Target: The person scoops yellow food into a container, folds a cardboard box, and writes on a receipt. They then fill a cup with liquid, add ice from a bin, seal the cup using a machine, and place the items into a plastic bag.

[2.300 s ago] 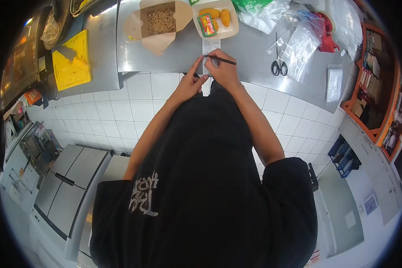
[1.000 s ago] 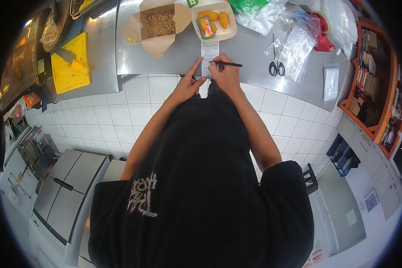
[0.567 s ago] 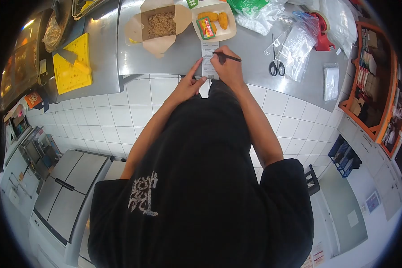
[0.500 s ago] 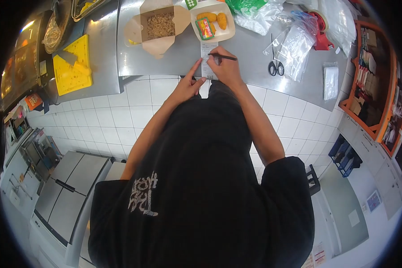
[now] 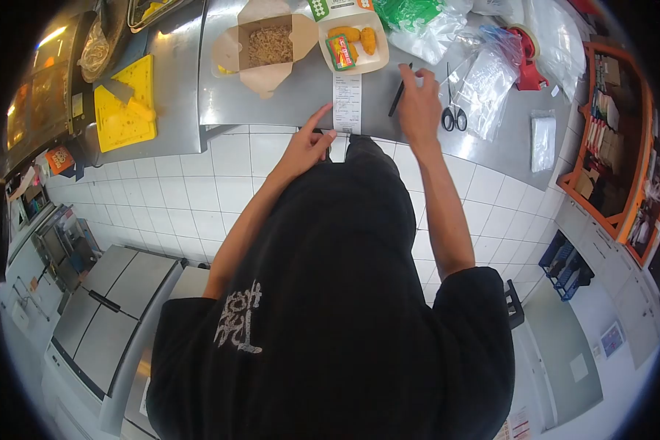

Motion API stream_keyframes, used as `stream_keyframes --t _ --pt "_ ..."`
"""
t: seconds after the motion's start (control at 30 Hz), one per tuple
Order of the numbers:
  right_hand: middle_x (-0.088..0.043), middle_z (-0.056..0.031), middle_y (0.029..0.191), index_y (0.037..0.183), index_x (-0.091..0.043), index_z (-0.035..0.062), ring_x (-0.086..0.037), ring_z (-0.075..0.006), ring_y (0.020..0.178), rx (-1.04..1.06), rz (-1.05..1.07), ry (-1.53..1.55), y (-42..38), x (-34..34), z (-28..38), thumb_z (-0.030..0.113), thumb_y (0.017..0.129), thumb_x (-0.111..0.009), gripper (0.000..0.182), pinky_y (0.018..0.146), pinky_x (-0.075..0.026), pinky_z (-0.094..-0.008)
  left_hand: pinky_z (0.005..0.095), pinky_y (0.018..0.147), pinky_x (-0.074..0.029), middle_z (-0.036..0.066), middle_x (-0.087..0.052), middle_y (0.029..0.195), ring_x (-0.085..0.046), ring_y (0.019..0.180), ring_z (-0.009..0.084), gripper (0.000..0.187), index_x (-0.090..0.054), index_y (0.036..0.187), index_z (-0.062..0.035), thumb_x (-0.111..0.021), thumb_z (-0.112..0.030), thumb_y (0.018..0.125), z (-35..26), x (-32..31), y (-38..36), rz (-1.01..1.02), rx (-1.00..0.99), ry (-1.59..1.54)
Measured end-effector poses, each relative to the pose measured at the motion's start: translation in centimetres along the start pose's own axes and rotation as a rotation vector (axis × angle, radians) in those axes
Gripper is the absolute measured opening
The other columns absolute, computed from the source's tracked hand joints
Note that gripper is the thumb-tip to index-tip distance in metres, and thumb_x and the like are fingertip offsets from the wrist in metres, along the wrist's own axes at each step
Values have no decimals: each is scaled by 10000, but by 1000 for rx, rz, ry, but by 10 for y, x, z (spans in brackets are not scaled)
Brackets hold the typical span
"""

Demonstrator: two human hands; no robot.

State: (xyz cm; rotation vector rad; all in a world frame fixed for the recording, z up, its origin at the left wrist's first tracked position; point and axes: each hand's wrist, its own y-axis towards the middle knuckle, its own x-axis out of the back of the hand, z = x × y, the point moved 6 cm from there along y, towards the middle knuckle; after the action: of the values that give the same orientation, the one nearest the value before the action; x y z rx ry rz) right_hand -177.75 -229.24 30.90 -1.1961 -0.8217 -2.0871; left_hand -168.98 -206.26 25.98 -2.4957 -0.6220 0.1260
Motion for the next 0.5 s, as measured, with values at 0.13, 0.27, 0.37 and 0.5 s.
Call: stream_keyframes --t 0.13,0.27,0.37,0.5 --pt "-567 -166 1090 1182 -632 110 -622 -337 892 11 -19 57 3 21 -13 -24 887 -529 340 727 -505 -408 256 579 -455 23 -571 608 -572 571 106 390 -576 1312 -113 -643 -235 948 -2 33 -15 -231 -69 42" --pt "-607 -160 890 1160 -624 78 -630 -275 741 -131 83 412 7 23 1 36 958 -495 244 661 -488 -380 261 576 -451 22 -590 640 -568 573 101 310 -629 1221 -92 -651 -228 943 2 79 -26 -473 -111 35" --pt "-600 -150 645 1105 -625 53 -614 -244 586 -351 222 539 19 20 21 122 999 -492 184 591 -474 -367 261 598 -452 54 -628 826 -559 611 108 489 -548 1330 -85 -717 -201 886 -2 113 -24 -639 -53 112" --pt "-628 -204 680 1102 -620 51 -647 -329 629 -216 274 602 65 -9 51 266 979 -548 258 595 -487 -431 305 783 -473 137 -460 1175 -545 955 206 1044 -239 1523 -59 -862 -148 691 -35 147 -6 -764 -147 380"
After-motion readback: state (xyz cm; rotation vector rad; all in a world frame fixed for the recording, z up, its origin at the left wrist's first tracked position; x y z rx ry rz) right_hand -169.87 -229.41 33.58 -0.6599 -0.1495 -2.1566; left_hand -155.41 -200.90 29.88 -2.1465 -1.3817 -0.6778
